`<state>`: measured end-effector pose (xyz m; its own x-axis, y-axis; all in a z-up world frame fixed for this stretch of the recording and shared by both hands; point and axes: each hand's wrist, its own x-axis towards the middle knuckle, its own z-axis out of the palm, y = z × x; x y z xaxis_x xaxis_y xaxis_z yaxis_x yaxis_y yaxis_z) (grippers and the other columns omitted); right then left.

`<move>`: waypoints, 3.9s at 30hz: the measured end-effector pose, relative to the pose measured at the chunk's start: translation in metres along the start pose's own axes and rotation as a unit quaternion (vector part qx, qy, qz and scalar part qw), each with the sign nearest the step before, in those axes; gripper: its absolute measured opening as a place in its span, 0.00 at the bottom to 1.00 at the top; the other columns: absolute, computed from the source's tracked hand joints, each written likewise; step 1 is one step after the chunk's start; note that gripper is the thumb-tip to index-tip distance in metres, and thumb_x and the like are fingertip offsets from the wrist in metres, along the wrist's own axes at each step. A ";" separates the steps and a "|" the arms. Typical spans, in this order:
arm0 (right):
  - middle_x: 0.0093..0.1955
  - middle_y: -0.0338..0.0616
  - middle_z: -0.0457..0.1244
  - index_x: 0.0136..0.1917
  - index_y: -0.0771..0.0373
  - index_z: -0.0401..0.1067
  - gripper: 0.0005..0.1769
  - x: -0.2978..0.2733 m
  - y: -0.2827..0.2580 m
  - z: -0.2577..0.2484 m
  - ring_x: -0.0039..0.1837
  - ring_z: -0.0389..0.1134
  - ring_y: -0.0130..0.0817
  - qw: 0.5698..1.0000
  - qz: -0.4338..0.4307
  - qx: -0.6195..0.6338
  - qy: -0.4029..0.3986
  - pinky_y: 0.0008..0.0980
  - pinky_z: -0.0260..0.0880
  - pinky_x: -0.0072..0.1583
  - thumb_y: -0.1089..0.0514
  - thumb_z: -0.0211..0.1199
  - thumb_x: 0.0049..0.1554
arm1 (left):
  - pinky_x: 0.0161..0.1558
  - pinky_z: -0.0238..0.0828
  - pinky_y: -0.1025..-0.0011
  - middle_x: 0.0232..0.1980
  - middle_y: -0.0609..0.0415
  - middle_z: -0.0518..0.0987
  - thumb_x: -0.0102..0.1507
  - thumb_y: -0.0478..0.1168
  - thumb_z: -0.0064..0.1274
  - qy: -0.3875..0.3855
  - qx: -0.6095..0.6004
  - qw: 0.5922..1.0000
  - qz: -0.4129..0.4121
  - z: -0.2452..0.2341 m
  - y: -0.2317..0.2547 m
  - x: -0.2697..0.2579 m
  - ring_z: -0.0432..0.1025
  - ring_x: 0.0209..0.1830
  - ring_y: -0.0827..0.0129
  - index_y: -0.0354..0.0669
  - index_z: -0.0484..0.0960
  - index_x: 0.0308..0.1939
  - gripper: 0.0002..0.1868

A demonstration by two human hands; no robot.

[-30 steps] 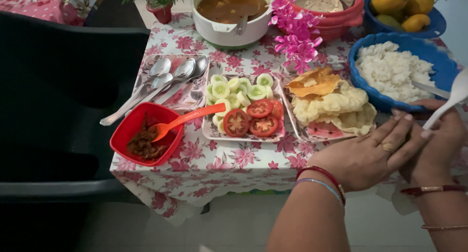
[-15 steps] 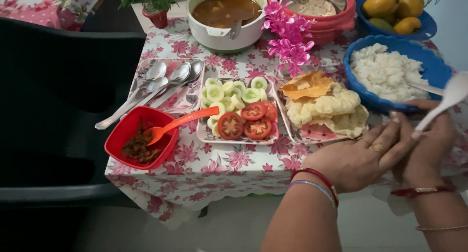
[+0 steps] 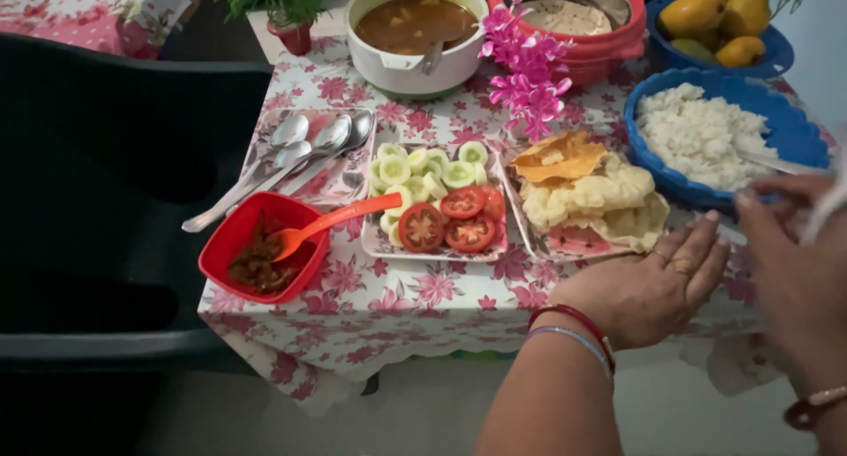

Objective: The person arranges cutlery and food items on a dining table. They place spoons and forks on a tray, adjust a small bowl of sauce, and reposition plates of sliced vegetables, flatbreads, and rice. The person also moves a decorative flower arrangement on the table.

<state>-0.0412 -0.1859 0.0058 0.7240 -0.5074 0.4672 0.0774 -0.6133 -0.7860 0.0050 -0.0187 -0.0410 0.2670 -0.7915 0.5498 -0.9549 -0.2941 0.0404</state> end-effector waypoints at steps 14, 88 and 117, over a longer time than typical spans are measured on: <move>0.41 0.52 0.68 0.49 0.67 0.77 0.11 0.006 -0.063 0.013 0.44 0.71 0.45 0.957 -0.115 -0.256 -0.067 0.41 0.70 0.48 0.60 0.74 0.55 | 0.72 0.66 0.60 0.78 0.33 0.59 0.67 0.42 0.37 -0.034 -0.030 0.999 0.002 0.013 -0.001 0.002 0.60 0.79 0.42 0.35 0.57 0.75 0.32; 0.46 0.47 0.66 0.62 0.63 0.67 0.14 -0.108 -0.491 -0.197 0.42 0.68 0.31 0.902 0.176 0.388 -0.068 0.31 0.68 0.41 0.66 0.59 0.62 | 0.36 0.69 0.75 0.41 0.58 0.77 0.71 0.42 0.48 0.265 -0.706 0.491 -0.436 -0.497 0.235 0.058 0.71 0.34 0.75 0.39 0.76 0.56 0.13; 0.53 0.46 0.68 0.63 0.68 0.70 0.19 -0.047 -0.506 0.031 0.48 0.67 0.32 0.896 0.256 0.352 -0.088 0.30 0.65 0.48 0.71 0.51 0.60 | 0.33 0.66 0.75 0.43 0.56 0.82 0.70 0.33 0.41 0.203 -0.688 0.575 -0.393 -0.483 0.000 -0.018 0.70 0.32 0.74 0.38 0.83 0.55 0.16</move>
<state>-0.0929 0.1669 0.3685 0.8803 -0.4719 -0.0492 0.0731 0.2374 -0.9687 -0.0631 0.2545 0.3517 0.9013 -0.4305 0.0486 0.1668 0.4483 0.8782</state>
